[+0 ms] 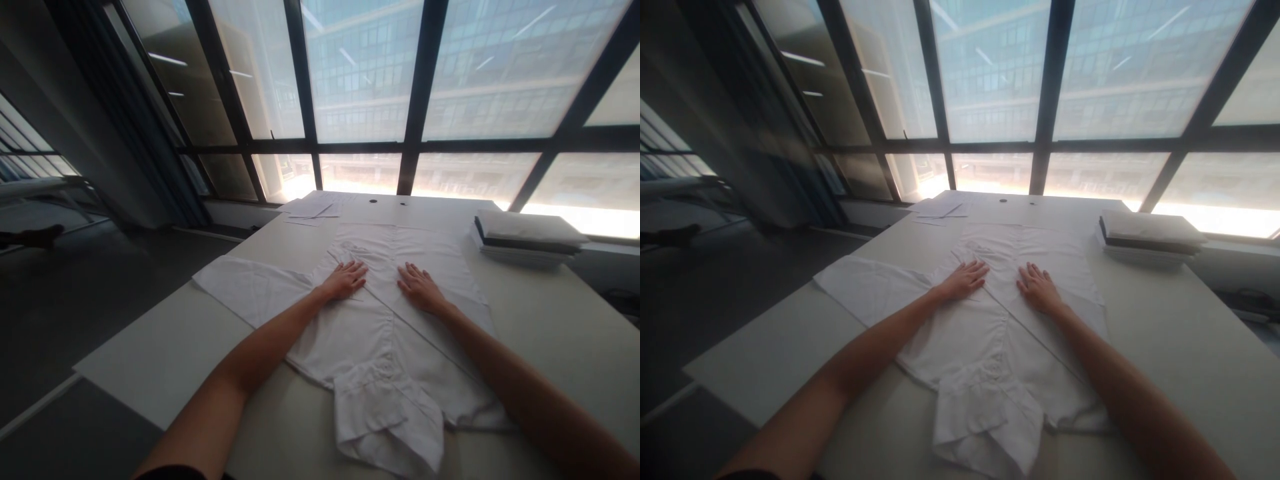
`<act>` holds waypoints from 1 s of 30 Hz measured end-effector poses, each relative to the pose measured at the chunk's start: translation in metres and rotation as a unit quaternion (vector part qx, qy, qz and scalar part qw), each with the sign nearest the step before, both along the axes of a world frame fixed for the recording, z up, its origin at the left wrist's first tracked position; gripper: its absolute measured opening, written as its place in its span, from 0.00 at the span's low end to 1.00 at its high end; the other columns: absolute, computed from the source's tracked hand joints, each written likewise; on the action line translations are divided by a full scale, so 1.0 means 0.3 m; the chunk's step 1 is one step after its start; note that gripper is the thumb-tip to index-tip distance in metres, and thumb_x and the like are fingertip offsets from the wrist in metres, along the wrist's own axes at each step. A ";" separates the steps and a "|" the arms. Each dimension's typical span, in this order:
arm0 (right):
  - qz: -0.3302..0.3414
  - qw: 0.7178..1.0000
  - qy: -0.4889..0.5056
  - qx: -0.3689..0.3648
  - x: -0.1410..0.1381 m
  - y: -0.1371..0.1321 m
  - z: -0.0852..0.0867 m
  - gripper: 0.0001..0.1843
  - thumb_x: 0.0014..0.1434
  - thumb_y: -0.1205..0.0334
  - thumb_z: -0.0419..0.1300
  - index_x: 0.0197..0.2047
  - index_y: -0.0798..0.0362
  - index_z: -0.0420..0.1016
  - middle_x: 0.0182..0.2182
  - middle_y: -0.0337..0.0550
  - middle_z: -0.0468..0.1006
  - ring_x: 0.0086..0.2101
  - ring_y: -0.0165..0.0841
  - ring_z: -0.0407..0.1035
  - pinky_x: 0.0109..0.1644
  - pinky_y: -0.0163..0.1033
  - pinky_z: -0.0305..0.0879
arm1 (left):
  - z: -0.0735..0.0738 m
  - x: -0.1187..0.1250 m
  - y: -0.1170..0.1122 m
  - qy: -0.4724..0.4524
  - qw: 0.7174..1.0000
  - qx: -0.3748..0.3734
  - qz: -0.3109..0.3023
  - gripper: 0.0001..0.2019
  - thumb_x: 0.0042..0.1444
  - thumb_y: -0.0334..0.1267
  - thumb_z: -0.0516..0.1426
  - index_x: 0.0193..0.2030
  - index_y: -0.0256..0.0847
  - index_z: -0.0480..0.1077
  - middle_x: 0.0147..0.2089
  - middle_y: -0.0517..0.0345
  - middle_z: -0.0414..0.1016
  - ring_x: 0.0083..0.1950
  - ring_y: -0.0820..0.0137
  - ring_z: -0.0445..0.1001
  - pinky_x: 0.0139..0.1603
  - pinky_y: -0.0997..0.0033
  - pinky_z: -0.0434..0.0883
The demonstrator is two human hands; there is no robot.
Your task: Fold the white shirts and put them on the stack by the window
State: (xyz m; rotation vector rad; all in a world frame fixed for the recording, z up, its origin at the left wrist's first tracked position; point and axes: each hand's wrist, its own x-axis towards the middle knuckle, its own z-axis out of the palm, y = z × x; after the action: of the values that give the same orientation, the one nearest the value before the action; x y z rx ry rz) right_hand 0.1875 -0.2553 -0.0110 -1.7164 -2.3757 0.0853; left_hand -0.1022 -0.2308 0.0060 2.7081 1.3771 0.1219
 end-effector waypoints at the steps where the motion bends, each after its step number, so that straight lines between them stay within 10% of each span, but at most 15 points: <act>1: 0.012 1.000 0.015 0.019 -0.004 -0.007 0.006 0.33 0.72 0.50 0.39 0.74 0.55 0.53 0.74 0.52 0.46 0.72 0.41 0.39 0.72 0.55 0.41 | 0.001 0.000 -0.001 -0.001 1.000 0.000 0.001 0.29 0.72 0.55 0.38 0.75 0.50 0.51 0.78 0.55 0.43 0.78 0.59 0.43 0.74 0.47 0.44; 9: 0.181 0.983 0.032 -0.002 -0.057 -0.062 0.030 0.32 0.72 0.45 0.41 0.74 0.48 0.53 0.73 0.46 0.49 0.72 0.37 0.40 0.73 0.52 0.38 | 0.007 -0.002 -0.008 0.002 1.000 -0.005 0.006 0.29 0.72 0.54 0.39 0.75 0.50 0.51 0.78 0.56 0.44 0.77 0.58 0.44 0.73 0.46 0.45; 22: -0.077 0.996 0.025 0.029 0.036 0.012 -0.013 0.32 0.71 0.51 0.42 0.71 0.57 0.59 0.72 0.56 0.52 0.71 0.44 0.44 0.72 0.56 0.42 | 0.005 -0.010 -0.005 -0.002 1.000 -0.008 0.009 0.28 0.72 0.55 0.39 0.75 0.53 0.51 0.78 0.59 0.44 0.78 0.59 0.43 0.74 0.50 0.45; 30: 0.139 0.983 0.092 0.073 -0.018 -0.046 0.033 0.31 0.71 0.51 0.45 0.75 0.48 0.52 0.74 0.44 0.48 0.72 0.35 0.40 0.73 0.49 0.41 | 0.002 -0.009 -0.004 0.004 1.000 0.007 0.002 0.29 0.72 0.54 0.39 0.75 0.50 0.51 0.78 0.57 0.45 0.77 0.58 0.45 0.74 0.50 0.47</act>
State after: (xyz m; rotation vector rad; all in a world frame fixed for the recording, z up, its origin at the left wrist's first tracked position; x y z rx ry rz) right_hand 0.1819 -0.2690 -0.0012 -1.2472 -2.4000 0.1057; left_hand -0.1048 -0.2321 0.0066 2.7193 1.3901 0.1212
